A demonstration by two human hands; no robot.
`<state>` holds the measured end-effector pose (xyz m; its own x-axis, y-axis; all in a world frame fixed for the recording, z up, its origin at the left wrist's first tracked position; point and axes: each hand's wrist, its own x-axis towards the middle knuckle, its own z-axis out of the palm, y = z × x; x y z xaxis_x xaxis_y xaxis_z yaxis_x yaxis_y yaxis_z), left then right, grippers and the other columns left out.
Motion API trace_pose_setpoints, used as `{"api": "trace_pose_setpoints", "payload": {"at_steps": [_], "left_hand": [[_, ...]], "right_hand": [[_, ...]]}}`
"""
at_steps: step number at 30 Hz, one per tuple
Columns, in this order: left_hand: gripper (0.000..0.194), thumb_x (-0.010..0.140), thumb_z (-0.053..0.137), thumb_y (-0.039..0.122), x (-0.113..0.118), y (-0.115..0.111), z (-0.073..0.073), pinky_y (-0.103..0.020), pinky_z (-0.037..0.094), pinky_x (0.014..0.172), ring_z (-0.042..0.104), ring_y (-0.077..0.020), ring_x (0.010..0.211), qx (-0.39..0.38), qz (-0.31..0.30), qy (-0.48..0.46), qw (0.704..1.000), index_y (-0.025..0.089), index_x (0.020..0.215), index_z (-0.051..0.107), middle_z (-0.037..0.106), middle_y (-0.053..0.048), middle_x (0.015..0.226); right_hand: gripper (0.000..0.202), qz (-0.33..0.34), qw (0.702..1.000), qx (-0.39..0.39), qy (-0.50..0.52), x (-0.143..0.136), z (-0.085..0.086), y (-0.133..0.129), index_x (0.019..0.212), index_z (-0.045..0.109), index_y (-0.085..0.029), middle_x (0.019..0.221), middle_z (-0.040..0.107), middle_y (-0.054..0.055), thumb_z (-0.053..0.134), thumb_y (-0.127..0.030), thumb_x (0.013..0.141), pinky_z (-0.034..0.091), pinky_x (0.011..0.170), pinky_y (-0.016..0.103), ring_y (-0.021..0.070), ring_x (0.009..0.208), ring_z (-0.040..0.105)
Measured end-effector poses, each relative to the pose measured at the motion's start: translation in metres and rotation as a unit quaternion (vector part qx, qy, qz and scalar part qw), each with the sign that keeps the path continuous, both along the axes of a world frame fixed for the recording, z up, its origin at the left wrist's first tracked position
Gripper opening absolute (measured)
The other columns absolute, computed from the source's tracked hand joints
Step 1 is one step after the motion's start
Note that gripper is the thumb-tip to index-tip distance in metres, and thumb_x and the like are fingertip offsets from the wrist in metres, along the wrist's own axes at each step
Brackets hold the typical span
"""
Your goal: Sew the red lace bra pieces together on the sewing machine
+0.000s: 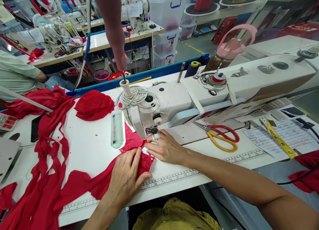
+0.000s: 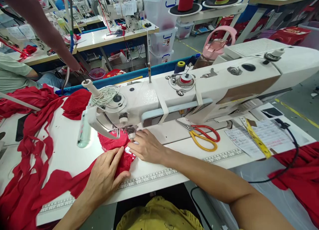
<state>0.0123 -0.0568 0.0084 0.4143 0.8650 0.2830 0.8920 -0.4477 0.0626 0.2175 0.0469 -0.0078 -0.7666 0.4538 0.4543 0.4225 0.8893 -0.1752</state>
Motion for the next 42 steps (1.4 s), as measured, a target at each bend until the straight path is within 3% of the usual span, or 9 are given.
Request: {"api": "trace_pose_setpoints", "payload": {"at_steps": [5, 7, 10, 13, 15, 18, 28, 33, 42], "left_hand": [[0.071, 0.095, 0.039, 0.065, 0.018, -0.005, -0.008, -0.044, 0.049, 0.084, 0.06, -0.0313, 0.102, 0.013, 0.049, 0.017, 0.999, 0.009, 0.138, 0.051, 0.063, -0.02, 0.117], [0.073, 0.094, 0.038, 0.066, 0.027, -0.008, -0.012, -0.044, 0.049, 0.083, 0.06, -0.0324, 0.102, 0.033, 0.071, 0.038, 0.996, 0.007, 0.134, 0.053, 0.063, -0.022, 0.116], [0.074, 0.094, 0.04, 0.066, 0.036, -0.01, -0.013, -0.044, 0.05, 0.079, 0.06, -0.0326, 0.099, 0.049, 0.088, 0.048, 0.994, 0.003, 0.129, 0.056, 0.063, -0.023, 0.114], [0.071, 0.094, 0.04, 0.066, 0.032, -0.006, -0.006, -0.041, 0.049, 0.076, 0.06, -0.0299, 0.094, 0.025, 0.077, 0.021, 0.996, 0.006, 0.127, 0.058, 0.063, -0.02, 0.108], [0.067, 0.096, 0.038, 0.064, 0.024, -0.003, 0.0, -0.041, 0.049, 0.076, 0.059, -0.0277, 0.091, 0.001, 0.065, 0.002, 0.998, 0.01, 0.127, 0.059, 0.064, -0.017, 0.105], [0.063, 0.097, 0.037, 0.062, 0.013, 0.0, 0.006, -0.041, 0.048, 0.078, 0.059, -0.0269, 0.093, -0.008, 0.049, -0.009, 0.999, 0.013, 0.129, 0.06, 0.064, -0.015, 0.106], [0.062, 0.1, 0.032, 0.058, 0.015, -0.001, 0.002, -0.042, 0.044, 0.091, 0.058, -0.0284, 0.101, 0.062, 0.005, 0.037, 0.997, 0.01, 0.118, 0.066, 0.065, -0.016, 0.107], [0.061, 0.099, 0.039, 0.055, 0.013, 0.002, 0.004, -0.039, 0.042, 0.084, 0.055, -0.0249, 0.088, 0.04, -0.002, 0.02, 0.999, 0.006, 0.127, 0.061, 0.063, -0.013, 0.098], [0.055, 0.101, 0.038, 0.05, 0.016, 0.004, 0.006, -0.043, 0.039, 0.092, 0.053, -0.0226, 0.083, 0.015, 0.022, 0.038, 0.999, 0.009, 0.131, 0.06, 0.062, -0.009, 0.091]], "right_hand": [[0.019, -0.011, 1.0, 0.003, 0.005, 0.002, 0.0, 0.001, 0.099, 0.069, -0.019, 0.095, 0.068, 0.006, 0.053, -0.029, 0.1, 0.031, 0.086, 0.039, 0.0211, 0.089, 0.051], [0.016, 0.0, 1.0, -0.011, 0.002, 0.008, 0.004, 0.003, 0.1, 0.069, -0.019, 0.097, 0.068, 0.007, 0.053, -0.021, 0.097, 0.033, 0.085, 0.038, 0.0212, 0.089, 0.052], [0.029, 0.084, 0.996, -0.03, -0.007, 0.018, 0.013, 0.003, 0.113, 0.065, -0.018, 0.112, 0.067, 0.008, 0.052, -0.01, 0.089, 0.035, 0.082, 0.035, 0.0202, 0.091, 0.053], [0.026, 0.141, 0.99, -0.026, -0.006, 0.02, 0.016, -0.002, 0.117, 0.063, -0.017, 0.113, 0.066, 0.009, 0.054, -0.019, 0.092, 0.037, 0.079, 0.034, 0.0199, 0.096, 0.056], [0.017, 0.129, 0.992, -0.002, 0.004, 0.016, 0.013, -0.006, 0.107, 0.065, -0.017, 0.101, 0.068, 0.007, 0.052, -0.02, 0.098, 0.037, 0.076, 0.032, 0.018, 0.092, 0.057], [0.02, 0.114, 0.993, 0.019, 0.021, 0.012, 0.006, -0.006, 0.096, 0.066, -0.017, 0.091, 0.07, 0.004, 0.048, -0.011, 0.1, 0.036, 0.073, 0.03, 0.0151, 0.087, 0.059], [0.019, 0.122, 0.992, 0.014, 0.025, 0.017, 0.007, -0.004, 0.098, 0.067, -0.017, 0.095, 0.071, 0.004, 0.048, -0.013, 0.099, 0.035, 0.078, 0.031, 0.0151, 0.088, 0.058], [0.018, 0.122, 0.992, 0.025, 0.021, 0.017, 0.009, -0.006, 0.098, 0.066, -0.015, 0.092, 0.07, 0.005, 0.048, -0.013, 0.098, 0.036, 0.078, 0.032, 0.0158, 0.086, 0.058], [0.02, 0.105, 0.994, 0.022, 0.004, 0.018, 0.009, -0.007, 0.099, 0.066, -0.017, 0.094, 0.07, 0.004, 0.048, -0.01, 0.094, 0.036, 0.08, 0.034, 0.016, 0.087, 0.057]]}}
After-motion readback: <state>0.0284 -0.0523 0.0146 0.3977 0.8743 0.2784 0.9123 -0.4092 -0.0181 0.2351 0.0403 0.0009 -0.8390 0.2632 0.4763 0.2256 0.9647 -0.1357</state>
